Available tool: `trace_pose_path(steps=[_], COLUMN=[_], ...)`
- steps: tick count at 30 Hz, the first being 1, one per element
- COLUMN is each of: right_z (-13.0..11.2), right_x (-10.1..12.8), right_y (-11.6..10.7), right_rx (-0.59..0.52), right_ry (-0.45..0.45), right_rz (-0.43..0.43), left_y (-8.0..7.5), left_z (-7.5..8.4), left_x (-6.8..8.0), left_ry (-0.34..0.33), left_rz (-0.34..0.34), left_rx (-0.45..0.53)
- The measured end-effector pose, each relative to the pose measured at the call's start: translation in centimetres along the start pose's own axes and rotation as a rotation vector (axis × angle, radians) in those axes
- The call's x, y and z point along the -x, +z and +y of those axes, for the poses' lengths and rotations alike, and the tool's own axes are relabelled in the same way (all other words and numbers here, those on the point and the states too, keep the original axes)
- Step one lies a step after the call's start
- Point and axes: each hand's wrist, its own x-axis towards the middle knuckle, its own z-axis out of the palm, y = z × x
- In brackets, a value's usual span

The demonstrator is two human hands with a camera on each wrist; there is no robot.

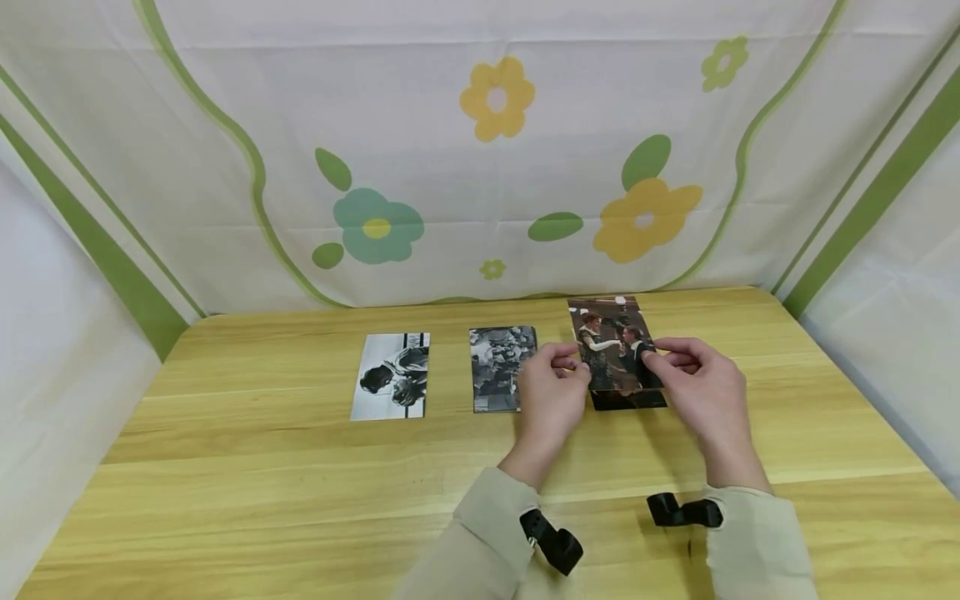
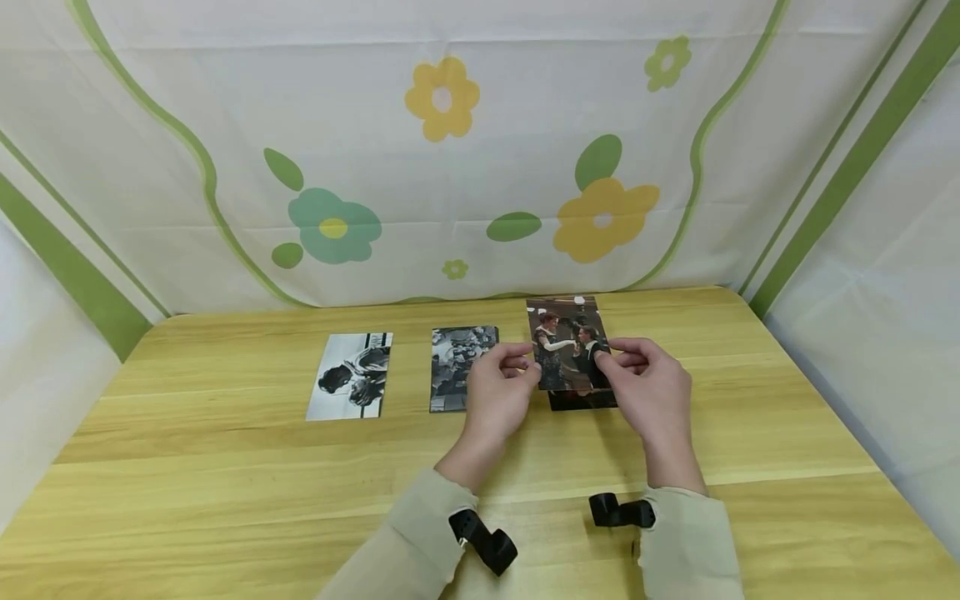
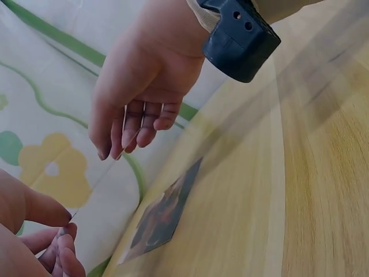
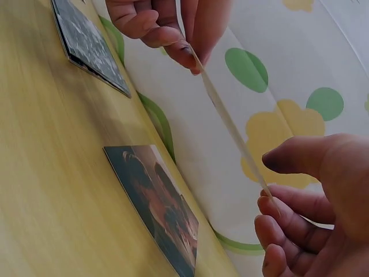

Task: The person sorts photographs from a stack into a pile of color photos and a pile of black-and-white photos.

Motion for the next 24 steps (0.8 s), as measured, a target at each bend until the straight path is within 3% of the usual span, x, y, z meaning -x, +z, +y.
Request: trace_pose_path(steps=[10, 16, 24], right_z=[1.2, 3.2, 4.0], right_x=[-0.3, -0.9, -1.5], right_y=[0.0, 0.8, 1.8], right_rx=[0.021, 0.081, 0.075], right_ry=[0.026, 0.037, 0.032], right_rz=[-0.007, -0.035, -0.012], left_y=[1.2, 2.2, 2.5], left_z=[-1.3, -2.6, -2.9], left_x=[-0.3, -0.3, -0.3], left_ry=[0.006, -0.010, 0.000], left_rz=[-0.055, -0.098, -0.116], left_rx=[-0.083, -0.168, -0.268])
